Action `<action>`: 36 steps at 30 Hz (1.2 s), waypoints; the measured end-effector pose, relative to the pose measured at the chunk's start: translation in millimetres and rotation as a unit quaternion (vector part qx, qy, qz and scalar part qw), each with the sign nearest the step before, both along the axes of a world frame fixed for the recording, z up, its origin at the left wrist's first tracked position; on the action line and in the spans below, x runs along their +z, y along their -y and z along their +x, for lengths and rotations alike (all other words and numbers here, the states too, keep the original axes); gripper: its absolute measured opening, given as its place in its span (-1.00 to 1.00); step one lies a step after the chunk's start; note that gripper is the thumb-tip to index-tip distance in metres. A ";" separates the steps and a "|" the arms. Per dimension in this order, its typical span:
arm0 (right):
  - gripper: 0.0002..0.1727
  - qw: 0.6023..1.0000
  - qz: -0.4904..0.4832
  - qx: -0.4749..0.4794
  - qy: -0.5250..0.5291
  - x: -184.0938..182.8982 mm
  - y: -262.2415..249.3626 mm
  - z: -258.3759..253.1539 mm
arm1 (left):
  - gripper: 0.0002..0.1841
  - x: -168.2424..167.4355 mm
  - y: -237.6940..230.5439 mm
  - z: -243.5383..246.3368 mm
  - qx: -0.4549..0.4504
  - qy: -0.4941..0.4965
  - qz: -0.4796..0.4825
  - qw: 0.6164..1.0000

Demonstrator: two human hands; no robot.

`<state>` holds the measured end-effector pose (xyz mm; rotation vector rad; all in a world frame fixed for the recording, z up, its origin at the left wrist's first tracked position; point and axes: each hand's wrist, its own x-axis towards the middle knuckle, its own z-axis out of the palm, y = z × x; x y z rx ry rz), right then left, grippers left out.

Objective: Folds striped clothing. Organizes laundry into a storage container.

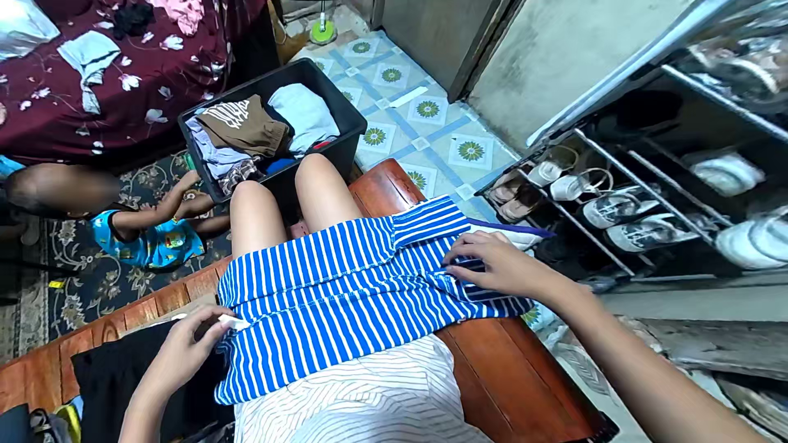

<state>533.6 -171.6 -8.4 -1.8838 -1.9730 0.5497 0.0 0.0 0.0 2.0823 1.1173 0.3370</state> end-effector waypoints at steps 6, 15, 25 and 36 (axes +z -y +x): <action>-0.69 0.984 0.170 0.037 0.037 -3.6 -41.7 -70.1 | -0.69 -29.0 -6.9 9.9 0.000 -0.057 0.181 0.982; -0.76 0.971 0.222 0.072 0.046 -23.9 -54.2 -74.7 | -0.78 -41.6 6.4 2.0 0.048 -0.025 0.298 0.953; -0.72 0.969 0.235 0.056 0.048 -25.1 -39.8 -70.2 | -0.79 -30.9 33.8 -9.0 0.042 -0.047 0.323 0.944; -0.70 0.973 0.218 0.047 0.055 -31.8 -35.5 -70.3 | -0.82 -48.5 44.6 -4.2 0.054 -0.043 0.311 0.948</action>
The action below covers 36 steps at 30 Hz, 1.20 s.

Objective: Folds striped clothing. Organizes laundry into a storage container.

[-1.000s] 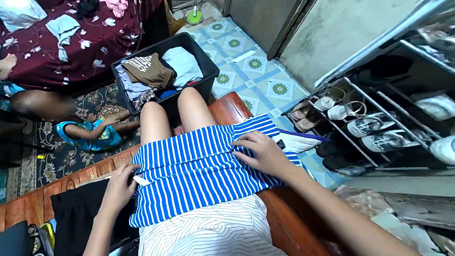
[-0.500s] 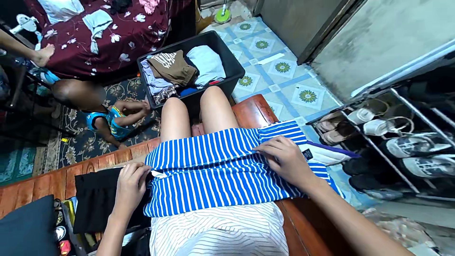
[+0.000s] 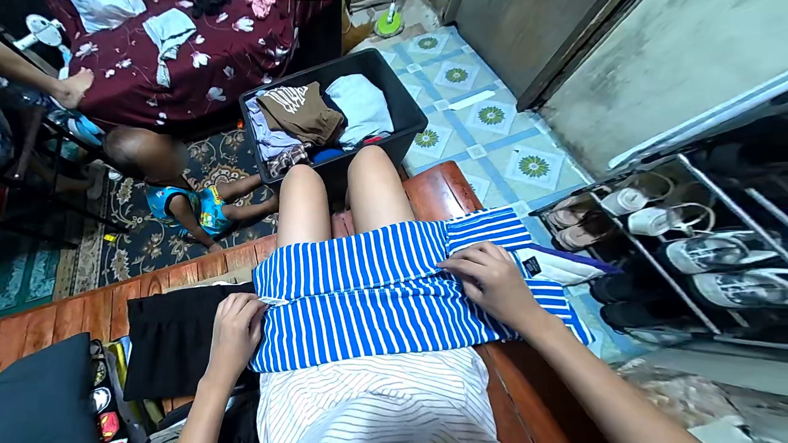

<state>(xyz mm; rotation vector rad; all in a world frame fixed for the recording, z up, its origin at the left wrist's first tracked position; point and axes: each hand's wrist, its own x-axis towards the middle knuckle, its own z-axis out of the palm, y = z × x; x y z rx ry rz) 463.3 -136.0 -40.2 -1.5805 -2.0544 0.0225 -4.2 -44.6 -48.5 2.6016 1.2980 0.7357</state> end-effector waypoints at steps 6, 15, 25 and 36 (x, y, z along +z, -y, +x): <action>-0.71 0.999 -0.032 -0.028 -0.015 -11.6 10.9 5.4 | -0.72 -9.4 1.6 -3.7 0.006 0.032 -0.059 0.998; -0.61 0.969 -0.041 -0.232 -0.082 1.7 9.4 56.0 | -0.53 36.1 -21.1 23.9 0.126 0.132 -0.106 0.977; -0.28 0.923 -0.197 -0.288 -0.163 -21.5 20.9 88.5 | -0.33 -6.0 -26.3 57.0 0.279 0.329 -0.448 0.783; -0.73 0.735 -0.325 -0.262 -0.534 -17.4 65.2 112.1 | -0.55 -11.3 -24.0 51.0 0.320 0.404 -0.457 0.725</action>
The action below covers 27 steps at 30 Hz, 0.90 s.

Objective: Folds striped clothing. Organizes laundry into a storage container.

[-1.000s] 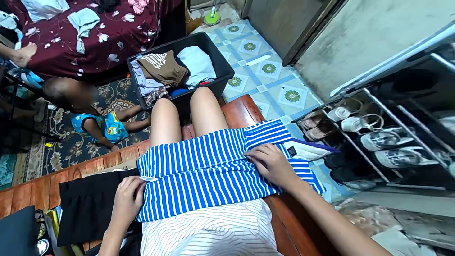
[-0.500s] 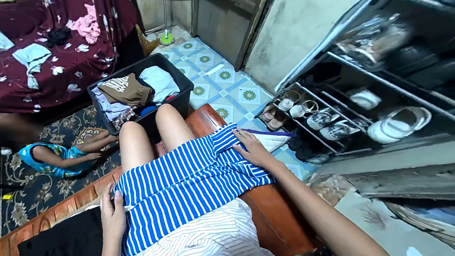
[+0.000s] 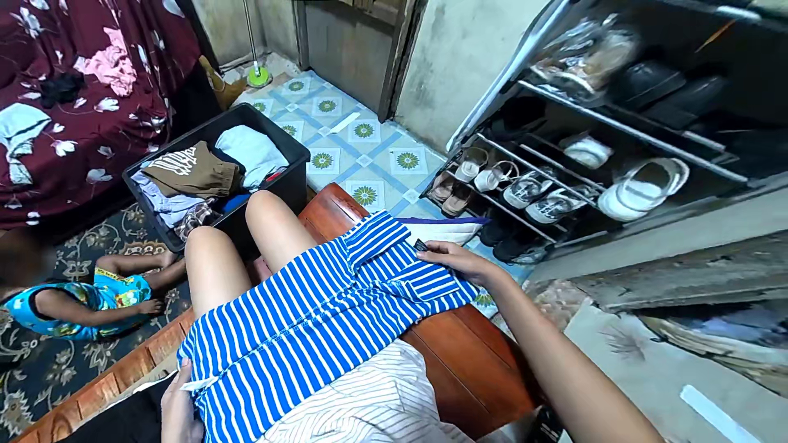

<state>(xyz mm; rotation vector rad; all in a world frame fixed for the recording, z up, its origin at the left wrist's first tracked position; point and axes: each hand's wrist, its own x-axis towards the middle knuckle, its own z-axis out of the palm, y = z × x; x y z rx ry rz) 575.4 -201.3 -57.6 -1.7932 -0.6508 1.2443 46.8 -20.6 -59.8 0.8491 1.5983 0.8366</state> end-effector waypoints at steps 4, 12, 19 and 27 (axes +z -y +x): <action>-0.67 1.000 -0.002 0.016 0.010 -0.9 12.0 3.5 | -0.58 -1.4 3.2 -8.9 0.001 0.019 0.017 1.000; -0.77 0.999 -0.032 0.005 0.029 -2.4 16.4 -5.2 | -0.78 7.1 -1.2 7.7 0.082 -0.068 0.195 0.975; -0.84 0.997 -0.062 0.000 0.046 10.9 11.7 -14.5 | -0.77 20.7 1.0 -0.8 0.063 -0.257 0.289 0.920; -0.78 0.988 -0.027 -0.027 0.150 5.6 5.9 -26.7 | -0.73 43.7 -13.7 -15.3 0.034 -0.292 0.286 0.912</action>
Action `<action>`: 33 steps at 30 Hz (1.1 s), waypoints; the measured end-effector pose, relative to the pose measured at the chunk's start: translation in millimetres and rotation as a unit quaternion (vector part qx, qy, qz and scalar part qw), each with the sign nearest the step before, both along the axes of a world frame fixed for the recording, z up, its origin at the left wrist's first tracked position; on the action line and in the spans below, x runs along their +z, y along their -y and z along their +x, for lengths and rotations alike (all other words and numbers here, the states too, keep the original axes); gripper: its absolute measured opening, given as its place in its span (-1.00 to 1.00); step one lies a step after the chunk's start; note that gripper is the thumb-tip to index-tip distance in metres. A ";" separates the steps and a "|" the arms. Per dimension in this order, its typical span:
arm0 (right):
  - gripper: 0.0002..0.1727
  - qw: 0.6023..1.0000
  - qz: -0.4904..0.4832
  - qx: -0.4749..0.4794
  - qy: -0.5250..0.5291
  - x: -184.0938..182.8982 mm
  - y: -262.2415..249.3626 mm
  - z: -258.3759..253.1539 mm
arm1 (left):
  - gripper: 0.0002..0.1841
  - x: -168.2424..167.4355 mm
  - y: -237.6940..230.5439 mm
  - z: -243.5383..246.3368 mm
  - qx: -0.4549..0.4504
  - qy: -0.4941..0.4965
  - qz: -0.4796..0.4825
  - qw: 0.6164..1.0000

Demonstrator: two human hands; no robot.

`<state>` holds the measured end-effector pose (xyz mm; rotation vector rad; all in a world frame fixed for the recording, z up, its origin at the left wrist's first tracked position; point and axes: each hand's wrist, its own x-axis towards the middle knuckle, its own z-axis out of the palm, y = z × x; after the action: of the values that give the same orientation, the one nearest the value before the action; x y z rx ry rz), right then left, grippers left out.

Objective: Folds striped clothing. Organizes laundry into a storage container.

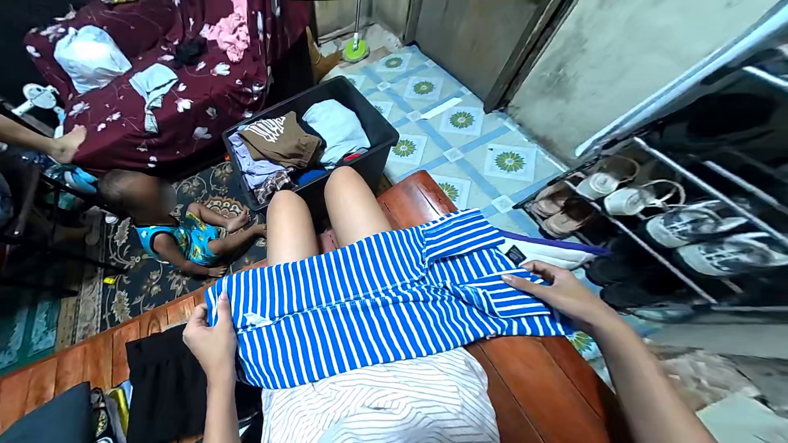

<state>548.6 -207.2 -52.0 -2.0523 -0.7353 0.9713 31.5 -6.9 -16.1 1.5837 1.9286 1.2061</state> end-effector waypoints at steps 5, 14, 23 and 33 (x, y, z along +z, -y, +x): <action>-0.58 0.982 0.023 0.055 0.176 -6.8 -5.9 -21.4 | -0.71 21.9 -16.2 -22.9 -0.014 -0.033 -0.001 0.999; -0.56 0.948 0.036 0.101 0.301 -7.2 -43.0 -100.2 | -0.59 54.7 -25.8 -96.8 0.011 -0.092 -0.001 0.996; -0.63 0.994 0.095 0.060 0.010 11.8 -65.2 -129.3 | -0.56 91.6 -26.9 -161.4 0.038 -0.102 -0.004 0.994; -0.54 0.977 0.101 0.124 -0.142 45.6 -71.0 -145.3 | -0.52 102.8 -19.0 -197.3 0.083 -0.154 -0.101 0.979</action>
<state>403.3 -136.2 -6.3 -1.6290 -0.9087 1.2460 -165.9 12.1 86.7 1.6029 2.3356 0.8260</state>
